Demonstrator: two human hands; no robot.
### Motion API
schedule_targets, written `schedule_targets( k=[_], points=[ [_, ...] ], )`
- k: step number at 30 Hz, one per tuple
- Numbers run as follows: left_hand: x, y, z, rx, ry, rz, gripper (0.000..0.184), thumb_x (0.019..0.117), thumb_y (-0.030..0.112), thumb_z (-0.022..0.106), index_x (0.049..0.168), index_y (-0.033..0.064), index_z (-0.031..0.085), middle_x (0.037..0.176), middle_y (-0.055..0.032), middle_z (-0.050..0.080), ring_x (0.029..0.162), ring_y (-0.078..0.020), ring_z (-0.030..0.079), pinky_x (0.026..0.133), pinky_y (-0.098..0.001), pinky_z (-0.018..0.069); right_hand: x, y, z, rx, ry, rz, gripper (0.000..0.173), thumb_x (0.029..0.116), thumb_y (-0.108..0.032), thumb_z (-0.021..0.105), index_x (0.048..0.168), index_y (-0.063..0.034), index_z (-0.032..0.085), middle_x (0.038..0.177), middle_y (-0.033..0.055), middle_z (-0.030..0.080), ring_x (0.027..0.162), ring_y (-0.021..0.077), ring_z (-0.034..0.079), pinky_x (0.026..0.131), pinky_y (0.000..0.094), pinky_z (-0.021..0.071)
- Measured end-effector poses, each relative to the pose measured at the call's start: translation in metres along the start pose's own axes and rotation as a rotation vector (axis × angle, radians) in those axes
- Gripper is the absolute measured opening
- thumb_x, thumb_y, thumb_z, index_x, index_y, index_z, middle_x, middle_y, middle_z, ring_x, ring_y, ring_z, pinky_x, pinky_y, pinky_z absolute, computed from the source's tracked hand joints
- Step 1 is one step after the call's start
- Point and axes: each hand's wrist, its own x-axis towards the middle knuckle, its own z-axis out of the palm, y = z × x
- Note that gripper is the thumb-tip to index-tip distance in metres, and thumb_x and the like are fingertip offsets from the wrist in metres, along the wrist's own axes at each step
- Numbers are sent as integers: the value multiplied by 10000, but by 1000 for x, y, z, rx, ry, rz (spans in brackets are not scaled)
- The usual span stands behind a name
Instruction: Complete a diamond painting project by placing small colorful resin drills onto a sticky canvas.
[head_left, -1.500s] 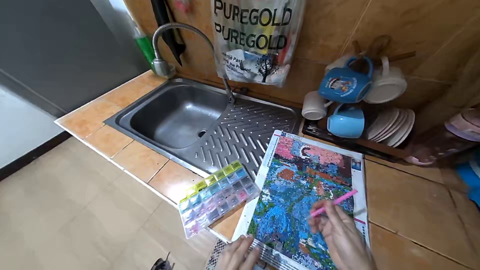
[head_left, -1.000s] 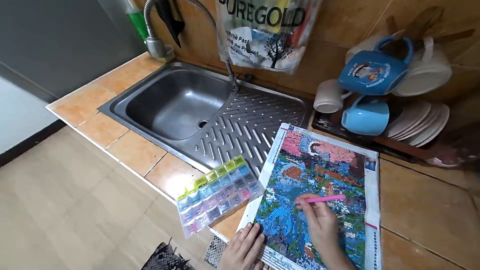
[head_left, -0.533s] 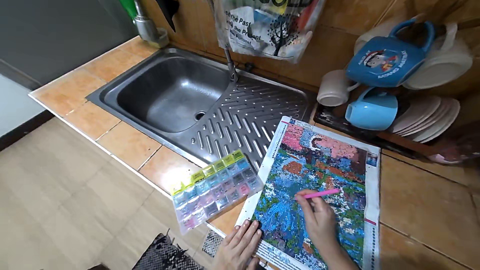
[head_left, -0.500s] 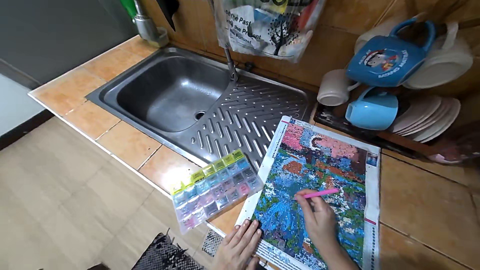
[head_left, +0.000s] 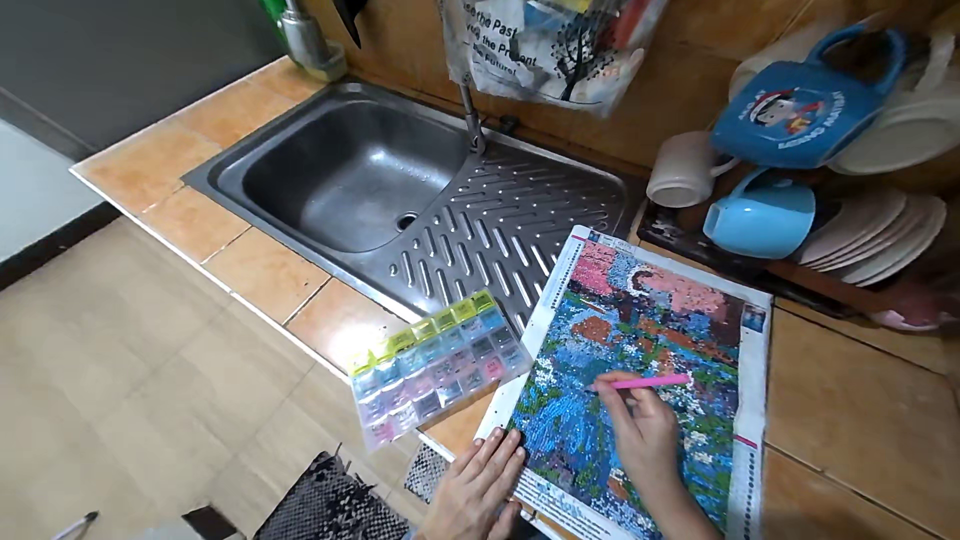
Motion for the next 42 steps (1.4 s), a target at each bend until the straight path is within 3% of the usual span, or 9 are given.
schedule_targets(
  k=[12, 18, 24, 30, 38, 42],
  points=[
    [-1, -1, 2, 8, 18, 6, 518, 1103, 414, 249, 1407, 98, 525, 1525, -74, 530, 1488, -161, 372, 1220, -292, 200, 0, -12, -1, 111, -23, 105, 247, 991, -145, 552, 996, 73, 669, 863, 26, 690, 758, -24, 656, 729, 150, 560],
    [-2, -1, 4, -38, 44, -21, 523, 1094, 440, 290, 1401, 88, 527, 1509, -94, 543, 1471, -171, 400, 1205, -295, 242, -4, -19, -6, 204, -25, 150, 188, 997, -113, 543, 1003, 44, 647, 827, -46, 681, 739, -50, 650, 717, 133, 560],
    [-3, 0, 5, -28, 57, -49, 541, 1088, 448, 296, 1416, 79, 518, 1504, -117, 545, 1465, -193, 416, 1210, -317, 248, -11, -24, -12, 224, -24, 171, 168, 993, -91, 536, 1003, 34, 646, 836, -55, 690, 735, -49, 657, 709, 131, 564],
    [-6, 4, 0, 24, 91, -163, 655, 1061, 552, 345, 1439, 44, 514, 1499, -151, 548, 1469, -208, 423, 1225, -345, 240, -16, -26, -16, 198, -31, 168, 181, 990, -103, 543, 1002, 44, 647, 837, -46, 699, 741, -49, 663, 707, 132, 566],
    [-4, 10, -6, 4, 31, -91, 676, 1064, 551, 329, 1374, 10, 590, 1410, -168, 626, 1395, -239, 527, 1195, -352, 333, -19, -29, -15, 205, -61, 166, 170, 989, -98, 540, 998, 36, 644, 826, -52, 688, 729, -53, 653, 702, 124, 558],
    [-4, 14, -6, 0, 21, -86, 676, 1065, 544, 325, 1376, 3, 584, 1409, -176, 624, 1394, -243, 528, 1194, -349, 334, -20, -29, -13, 210, -68, 152, 178, 991, -103, 542, 1000, 42, 645, 832, -50, 696, 729, -51, 657, 699, 129, 560]
  ],
)
